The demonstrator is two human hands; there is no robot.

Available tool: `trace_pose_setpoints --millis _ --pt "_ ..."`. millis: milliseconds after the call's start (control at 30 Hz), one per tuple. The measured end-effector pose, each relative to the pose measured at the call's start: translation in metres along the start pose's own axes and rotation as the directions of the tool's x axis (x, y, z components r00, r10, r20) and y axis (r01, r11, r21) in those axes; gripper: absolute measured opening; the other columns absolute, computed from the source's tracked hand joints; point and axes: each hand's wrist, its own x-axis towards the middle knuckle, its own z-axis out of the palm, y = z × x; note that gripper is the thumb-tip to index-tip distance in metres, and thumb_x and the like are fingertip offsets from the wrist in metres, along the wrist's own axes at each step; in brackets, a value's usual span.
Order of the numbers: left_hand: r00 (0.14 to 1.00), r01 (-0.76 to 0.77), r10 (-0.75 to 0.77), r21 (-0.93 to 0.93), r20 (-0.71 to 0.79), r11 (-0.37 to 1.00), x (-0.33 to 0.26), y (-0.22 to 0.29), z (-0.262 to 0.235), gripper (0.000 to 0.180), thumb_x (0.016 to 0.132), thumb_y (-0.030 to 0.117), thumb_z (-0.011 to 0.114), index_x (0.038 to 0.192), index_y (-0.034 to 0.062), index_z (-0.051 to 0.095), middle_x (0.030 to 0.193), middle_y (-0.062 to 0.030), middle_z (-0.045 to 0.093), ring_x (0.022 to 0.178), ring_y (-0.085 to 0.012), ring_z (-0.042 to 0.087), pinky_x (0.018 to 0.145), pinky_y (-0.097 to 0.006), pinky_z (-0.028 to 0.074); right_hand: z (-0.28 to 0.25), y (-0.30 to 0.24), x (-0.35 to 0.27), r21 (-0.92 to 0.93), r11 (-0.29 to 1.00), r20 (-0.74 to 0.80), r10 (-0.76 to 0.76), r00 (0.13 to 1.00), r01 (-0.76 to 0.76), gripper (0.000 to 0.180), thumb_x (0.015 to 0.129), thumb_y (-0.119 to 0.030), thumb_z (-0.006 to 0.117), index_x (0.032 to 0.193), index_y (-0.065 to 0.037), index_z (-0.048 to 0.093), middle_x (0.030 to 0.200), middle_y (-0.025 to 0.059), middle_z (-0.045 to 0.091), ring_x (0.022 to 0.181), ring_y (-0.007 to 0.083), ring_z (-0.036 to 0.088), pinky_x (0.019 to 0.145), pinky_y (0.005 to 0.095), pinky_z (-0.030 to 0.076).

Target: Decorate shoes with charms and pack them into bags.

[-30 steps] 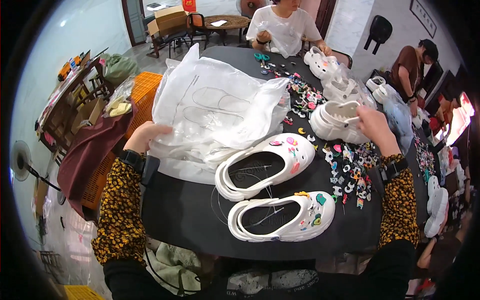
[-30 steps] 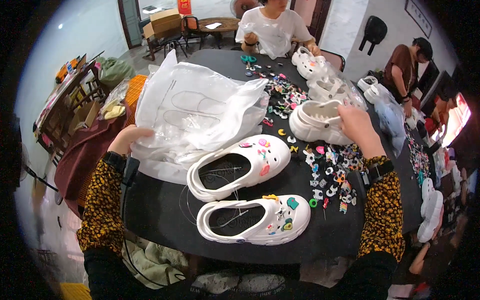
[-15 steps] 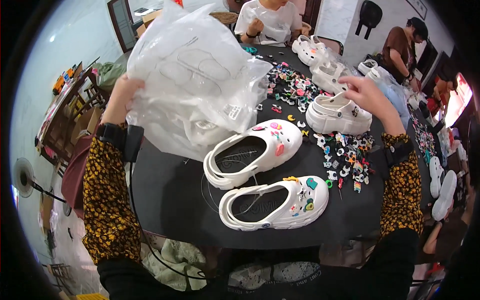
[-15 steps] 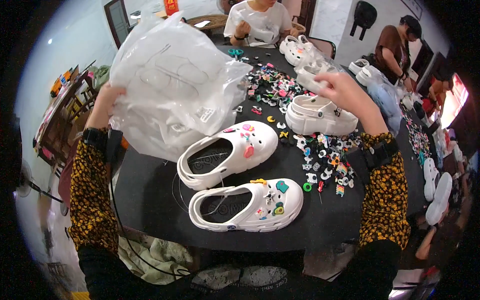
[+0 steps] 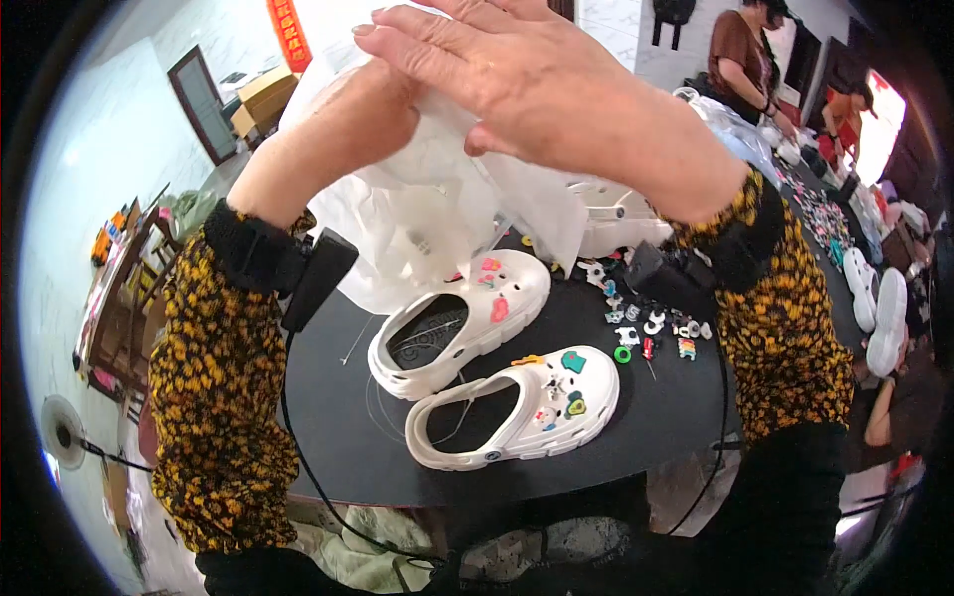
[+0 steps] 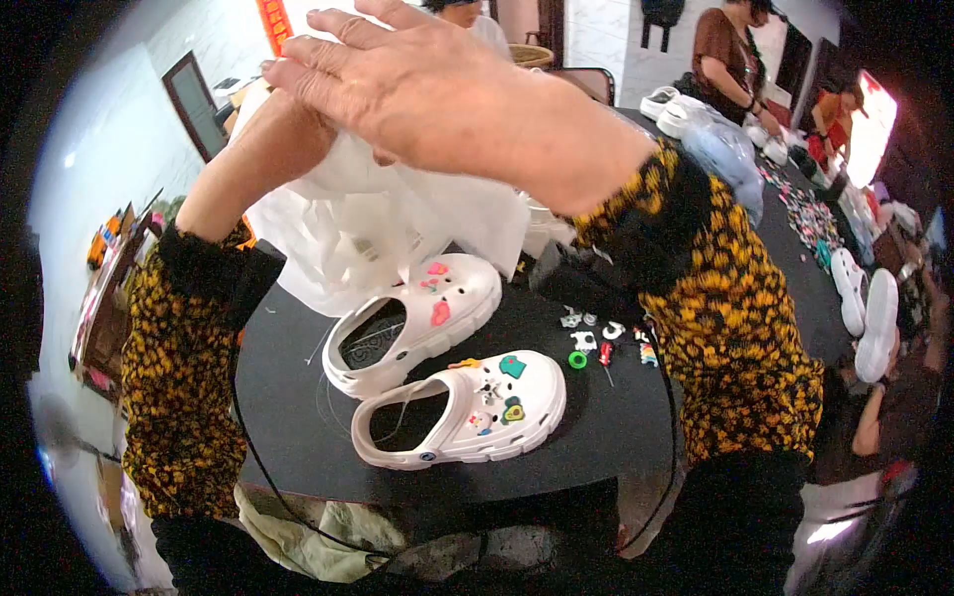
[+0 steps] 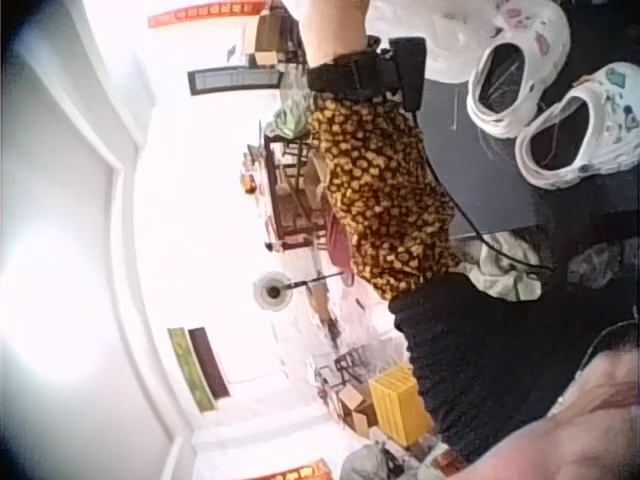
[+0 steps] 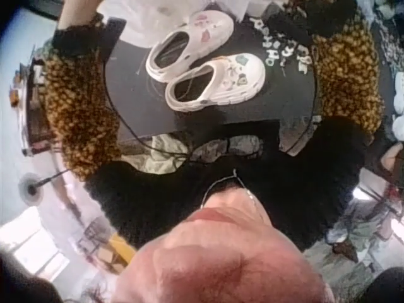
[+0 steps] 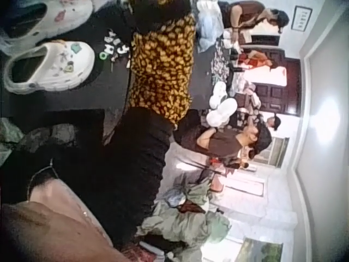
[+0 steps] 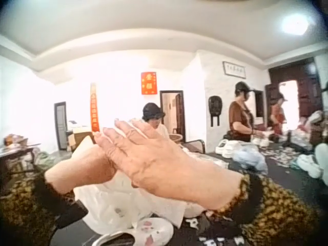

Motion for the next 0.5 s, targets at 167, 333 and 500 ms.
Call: trace_pose_setpoints --millis 167,333,500 --pt "0.973 -0.222 0.229 -0.142 0.032 0.965 0.027 0.048 -0.011 0.031 0.08 -0.005 0.052 0.106 0.0082 0.063 0.097 -0.0171 0.065 0.091 -0.0387 0.062 0.077 -0.042 0.052 -0.003 0.027 -0.029 0.285 0.912 0.246 0.227 0.942 -0.294 0.067 0.079 -0.018 0.069 0.135 0.003 0.039 0.111 0.0251 0.059 0.109 0.0382 0.055 0.096 0.0449 0.04" --pt "0.93 -0.353 0.35 -0.003 -0.11 0.936 0.039 0.082 -0.014 0.027 0.079 -0.004 0.053 0.102 0.0085 0.06 0.098 -0.0129 0.064 0.089 -0.0366 0.062 0.074 -0.042 0.052 -0.014 0.04 -0.057 0.395 0.778 0.394 0.337 0.855 -0.488 0.048 0.075 -0.014 0.07 0.12 -0.003 0.055 0.095 0.0204 0.068 0.094 0.0358 0.065 0.083 0.0429 0.051" --pt "0.922 -0.349 0.353 0.054 -0.161 0.936 0.057 0.11 0.001 0.033 0.08 -0.001 0.057 0.111 0.0106 0.056 0.11 -0.0114 0.061 0.097 -0.0336 0.061 0.079 -0.042 0.051 -0.027 0.054 -0.092 0.211 0.773 0.431 0.475 0.767 -0.598 0.025 0.074 -0.008 0.064 0.099 -0.002 0.065 0.096 0.0225 0.066 0.092 0.0391 0.063 0.082 0.0443 0.05"
